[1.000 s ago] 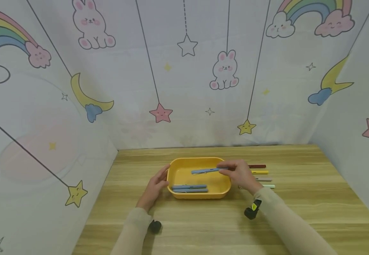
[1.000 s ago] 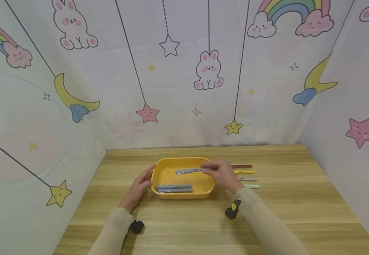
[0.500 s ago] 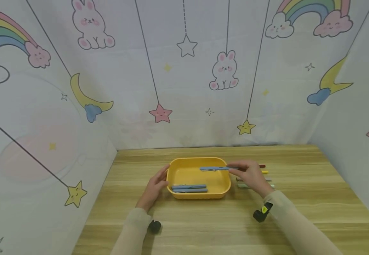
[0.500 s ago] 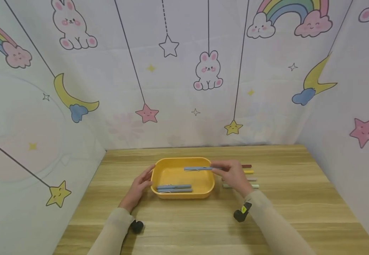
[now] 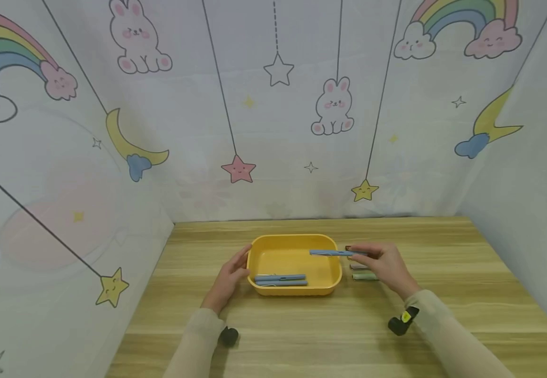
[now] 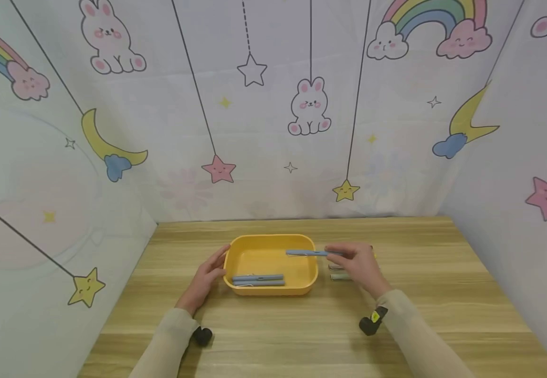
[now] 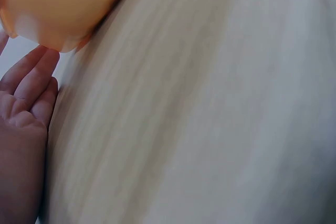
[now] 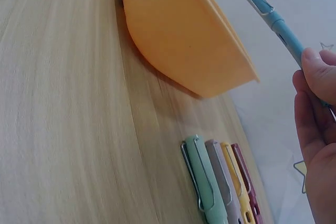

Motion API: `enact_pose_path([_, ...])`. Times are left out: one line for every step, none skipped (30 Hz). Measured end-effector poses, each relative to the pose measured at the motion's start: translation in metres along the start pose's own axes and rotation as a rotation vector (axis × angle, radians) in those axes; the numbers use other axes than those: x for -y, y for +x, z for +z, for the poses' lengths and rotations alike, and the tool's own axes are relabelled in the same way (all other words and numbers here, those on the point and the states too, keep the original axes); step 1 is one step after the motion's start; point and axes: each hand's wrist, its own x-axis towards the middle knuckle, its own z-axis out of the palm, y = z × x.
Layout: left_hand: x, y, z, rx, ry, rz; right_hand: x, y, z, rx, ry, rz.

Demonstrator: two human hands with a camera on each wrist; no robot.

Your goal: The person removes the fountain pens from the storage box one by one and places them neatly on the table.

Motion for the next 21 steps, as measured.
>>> enact_pose_path([0.001,0.0,0.0,0.003,-0.002,0.005,-0.001,-0.001,-0.002,-0.001,0.009,0.001])
enact_pose_path([0.001,0.0,-0.001,0.006,-0.002,0.006,-0.001,-0.002,-0.004,-0.004,0.009,-0.001])
enact_pose_path([0.001,0.0,-0.001,0.01,0.0,0.007,-0.002,-0.003,-0.005,-0.01,0.008,-0.002])
enact_pose_path([0.0,0.0,-0.001,0.015,-0.001,0.008,-0.003,-0.004,-0.008,-0.018,-0.009,-0.002])
enact_pose_path([0.0,0.0,-0.001,0.017,-0.002,0.007,-0.003,-0.005,-0.009,-0.028,-0.023,-0.003])
enact_pose_path([0.0,0.0,-0.001,0.02,-0.003,0.007,-0.004,-0.006,-0.011,-0.039,-0.043,-0.004])
enact_pose_path([-0.001,0.0,-0.001,0.022,-0.007,0.008,-0.005,-0.007,-0.013,-0.051,-0.064,-0.005])
enact_pose_path([-0.001,0.0,-0.001,0.022,-0.009,0.006,-0.006,-0.008,-0.015,-0.061,-0.078,-0.005])
enact_pose_path([-0.001,0.0,-0.001,0.022,-0.012,0.005,-0.007,-0.01,-0.017,-0.066,-0.092,-0.006])
enact_pose_path([-0.001,0.0,-0.001,0.022,-0.015,0.004,-0.009,-0.011,-0.019,-0.069,-0.103,-0.008])
enact_pose_path([-0.002,0.001,-0.001,0.022,-0.018,0.003,-0.009,-0.012,-0.021,-0.068,-0.099,-0.01])
enact_pose_path([-0.002,0.0,-0.001,0.021,-0.017,0.002,-0.01,-0.014,-0.023,-0.066,-0.097,-0.013])
enact_pose_path([-0.002,0.0,-0.001,0.02,-0.018,0.001,-0.011,-0.016,-0.025,-0.063,-0.089,-0.014])
enact_pose_path([-0.002,0.0,0.0,0.018,-0.017,-0.001,-0.012,-0.018,-0.026,-0.059,-0.086,-0.019])
enact_pose_path([-0.002,0.0,0.0,0.018,-0.014,-0.002,-0.013,-0.019,-0.028,-0.057,-0.091,-0.024])
enact_pose_path([-0.002,0.0,0.0,0.018,-0.013,-0.003,-0.013,-0.021,-0.03,-0.055,-0.087,-0.029])
enact_pose_path([-0.002,0.0,-0.001,0.018,-0.012,-0.003,-0.013,-0.022,-0.031,-0.054,-0.088,-0.035])
enact_pose_path([-0.002,0.0,-0.001,0.018,-0.01,-0.002,-0.013,-0.024,-0.032,-0.054,-0.086,-0.039])
enact_pose_path([-0.002,0.0,-0.001,0.019,-0.011,-0.002,-0.013,-0.026,-0.034,-0.053,-0.083,-0.042])
enact_pose_path([-0.002,-0.001,-0.001,0.019,-0.011,-0.001,-0.013,-0.027,-0.035,-0.053,-0.082,-0.044])
enact_pose_path([-0.002,-0.001,-0.001,0.018,-0.009,-0.001,-0.014,-0.029,-0.036,-0.053,-0.081,-0.045])
